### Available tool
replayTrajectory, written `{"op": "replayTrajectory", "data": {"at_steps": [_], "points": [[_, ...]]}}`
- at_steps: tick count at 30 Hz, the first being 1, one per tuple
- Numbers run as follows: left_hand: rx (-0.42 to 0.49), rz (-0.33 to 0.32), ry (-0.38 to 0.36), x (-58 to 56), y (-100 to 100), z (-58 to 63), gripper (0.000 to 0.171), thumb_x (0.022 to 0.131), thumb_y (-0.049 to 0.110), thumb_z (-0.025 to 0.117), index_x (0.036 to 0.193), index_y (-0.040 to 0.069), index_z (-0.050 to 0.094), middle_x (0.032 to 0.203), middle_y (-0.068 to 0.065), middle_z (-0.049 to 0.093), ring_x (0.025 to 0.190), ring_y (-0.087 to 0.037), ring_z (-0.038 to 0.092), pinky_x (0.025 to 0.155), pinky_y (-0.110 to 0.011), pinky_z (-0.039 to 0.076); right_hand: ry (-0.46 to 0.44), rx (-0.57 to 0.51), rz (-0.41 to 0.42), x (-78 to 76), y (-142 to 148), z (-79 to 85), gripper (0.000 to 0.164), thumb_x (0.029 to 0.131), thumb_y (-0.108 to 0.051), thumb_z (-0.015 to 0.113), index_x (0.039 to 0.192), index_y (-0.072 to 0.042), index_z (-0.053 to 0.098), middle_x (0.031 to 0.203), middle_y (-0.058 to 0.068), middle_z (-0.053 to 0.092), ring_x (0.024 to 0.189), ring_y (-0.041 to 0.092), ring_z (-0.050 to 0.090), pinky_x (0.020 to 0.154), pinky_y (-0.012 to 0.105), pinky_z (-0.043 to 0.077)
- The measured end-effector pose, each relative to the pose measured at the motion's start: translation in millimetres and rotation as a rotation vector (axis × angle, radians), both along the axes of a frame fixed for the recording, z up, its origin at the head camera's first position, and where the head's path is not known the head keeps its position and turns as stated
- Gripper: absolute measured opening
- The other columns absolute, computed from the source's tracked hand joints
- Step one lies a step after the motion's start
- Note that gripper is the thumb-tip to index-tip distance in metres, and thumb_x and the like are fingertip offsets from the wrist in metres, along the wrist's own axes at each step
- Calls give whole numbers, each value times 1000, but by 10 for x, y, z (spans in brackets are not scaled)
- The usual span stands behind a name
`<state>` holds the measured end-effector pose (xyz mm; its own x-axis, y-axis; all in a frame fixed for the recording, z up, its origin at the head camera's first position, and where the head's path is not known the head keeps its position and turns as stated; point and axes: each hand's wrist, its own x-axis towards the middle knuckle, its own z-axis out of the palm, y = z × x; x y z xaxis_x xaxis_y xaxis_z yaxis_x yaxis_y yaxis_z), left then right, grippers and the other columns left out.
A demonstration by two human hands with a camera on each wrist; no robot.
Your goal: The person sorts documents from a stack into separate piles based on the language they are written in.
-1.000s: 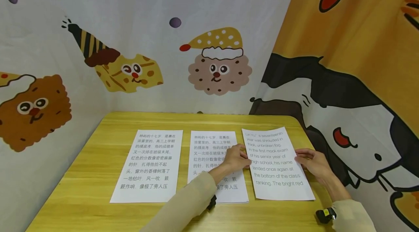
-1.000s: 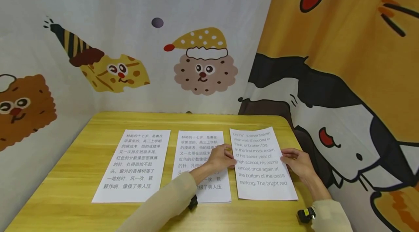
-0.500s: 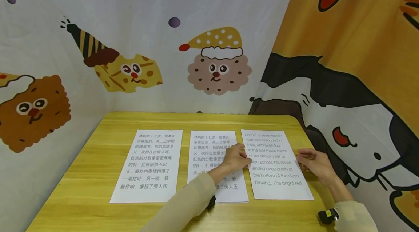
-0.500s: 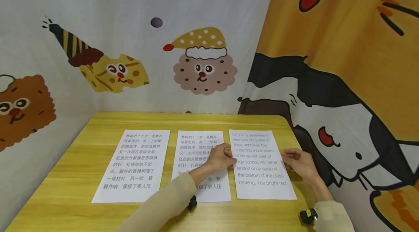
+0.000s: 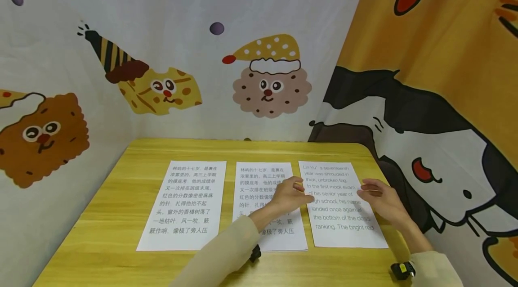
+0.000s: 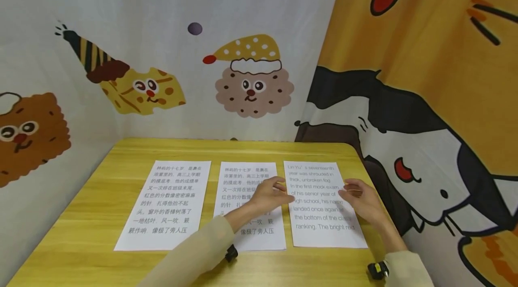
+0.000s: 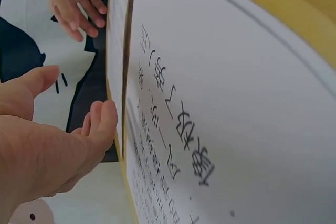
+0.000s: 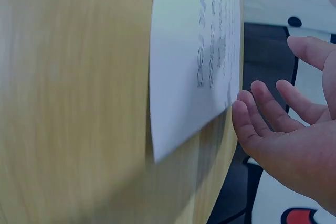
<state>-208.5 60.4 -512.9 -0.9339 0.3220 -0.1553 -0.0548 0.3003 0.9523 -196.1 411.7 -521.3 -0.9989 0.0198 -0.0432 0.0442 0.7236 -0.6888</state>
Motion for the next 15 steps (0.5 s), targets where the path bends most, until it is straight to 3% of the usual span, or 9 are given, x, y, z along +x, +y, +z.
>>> {"op": "replayTrajectory", "data": {"at_steps": [3,7,11,15], "points": [[4,-11,8,24,-68,22,81,93,33,92,161,7,57,146,-12,71,120,-22,76,102,-40,67,4,-19,17,11,-121,14,71,112,-42,71,165,0,48,156,31,62,143,55,60,118,72,54],[-8,-13,28,54,-167,55,83,93,35,92,162,8,56,149,-11,70,133,-29,74,109,-43,67,24,-29,52,4,-284,47,72,112,-41,73,166,-1,48,158,30,62,141,53,63,118,72,54],[-12,-17,33,87,-270,97,85,92,37,92,164,11,55,152,-11,68,139,-33,71,113,-45,65,52,-28,92,1,-452,84,73,110,-37,77,166,-1,48,154,27,66,137,48,68,112,59,63],[-16,-19,45,121,-404,122,87,93,38,92,166,12,53,156,-13,66,142,-35,68,117,-48,62,65,-63,135,0,-618,108,71,108,-32,79,165,-3,49,152,25,68,135,43,70,104,28,64]]}}
